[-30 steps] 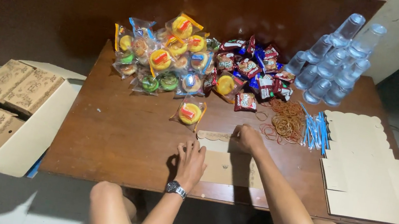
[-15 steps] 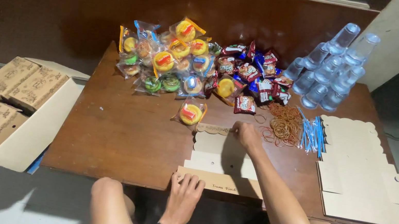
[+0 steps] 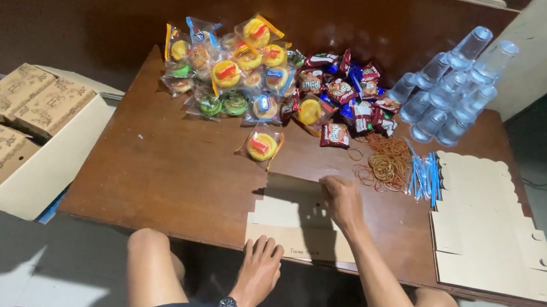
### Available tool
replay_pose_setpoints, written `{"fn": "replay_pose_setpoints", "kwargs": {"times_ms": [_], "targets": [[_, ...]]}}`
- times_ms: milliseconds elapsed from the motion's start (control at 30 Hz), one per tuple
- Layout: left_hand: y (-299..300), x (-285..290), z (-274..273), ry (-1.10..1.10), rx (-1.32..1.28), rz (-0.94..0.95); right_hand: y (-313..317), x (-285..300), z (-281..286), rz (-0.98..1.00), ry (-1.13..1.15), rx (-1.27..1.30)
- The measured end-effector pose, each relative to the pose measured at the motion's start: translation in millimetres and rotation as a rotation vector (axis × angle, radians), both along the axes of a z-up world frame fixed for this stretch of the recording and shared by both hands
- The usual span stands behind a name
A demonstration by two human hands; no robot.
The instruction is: Assembling a cardboard snack box by folding a flat template.
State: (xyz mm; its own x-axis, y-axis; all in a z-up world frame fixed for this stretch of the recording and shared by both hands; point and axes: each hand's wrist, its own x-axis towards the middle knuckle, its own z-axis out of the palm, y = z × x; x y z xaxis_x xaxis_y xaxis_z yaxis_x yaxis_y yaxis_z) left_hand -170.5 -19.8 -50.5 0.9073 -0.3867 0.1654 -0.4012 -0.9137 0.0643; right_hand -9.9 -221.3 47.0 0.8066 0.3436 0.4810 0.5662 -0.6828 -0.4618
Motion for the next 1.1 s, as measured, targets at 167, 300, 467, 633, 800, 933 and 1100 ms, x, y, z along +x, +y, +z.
{"fn": "replay_pose_setpoints", "kwargs": {"times_ms": [167,300,467,633,800,933,1100], "targets": [[-0.9,-3.6,-6.7,-0.001,-0.064,0.020,-22.7,-29.5,-64.2,0.040,-0.095,-0.032],[0.2,-4.7,-6.3,0.020,-0.129,0.017,-28.8,-53.8,-80.4,0.019,-0.057,-0.111],[0.9,-5.5,3.8,0.010,-0.148,0.027,-26.1,-70.4,-109.7,0.002,-0.047,-0.115],[-6.8,-1.0,-2.5,0.089,-0.212,0.080,-13.2,-85.6,-115.4,-0.051,-0.116,-0.082],[-31.8,21.5,8.4,-0.095,-0.253,0.211,-6.5,-95.7,-120.7,-0.113,-0.079,-0.076],[-46.6,64.7,8.5,-0.125,-0.307,0.132,-5.1,-98.3,-117.5,-0.124,-0.091,-0.081],[-37.2,113.0,-31.2,-0.141,-0.172,0.172,-3.7,-99.2,-118.2,-0.141,-0.084,-0.101]]}}
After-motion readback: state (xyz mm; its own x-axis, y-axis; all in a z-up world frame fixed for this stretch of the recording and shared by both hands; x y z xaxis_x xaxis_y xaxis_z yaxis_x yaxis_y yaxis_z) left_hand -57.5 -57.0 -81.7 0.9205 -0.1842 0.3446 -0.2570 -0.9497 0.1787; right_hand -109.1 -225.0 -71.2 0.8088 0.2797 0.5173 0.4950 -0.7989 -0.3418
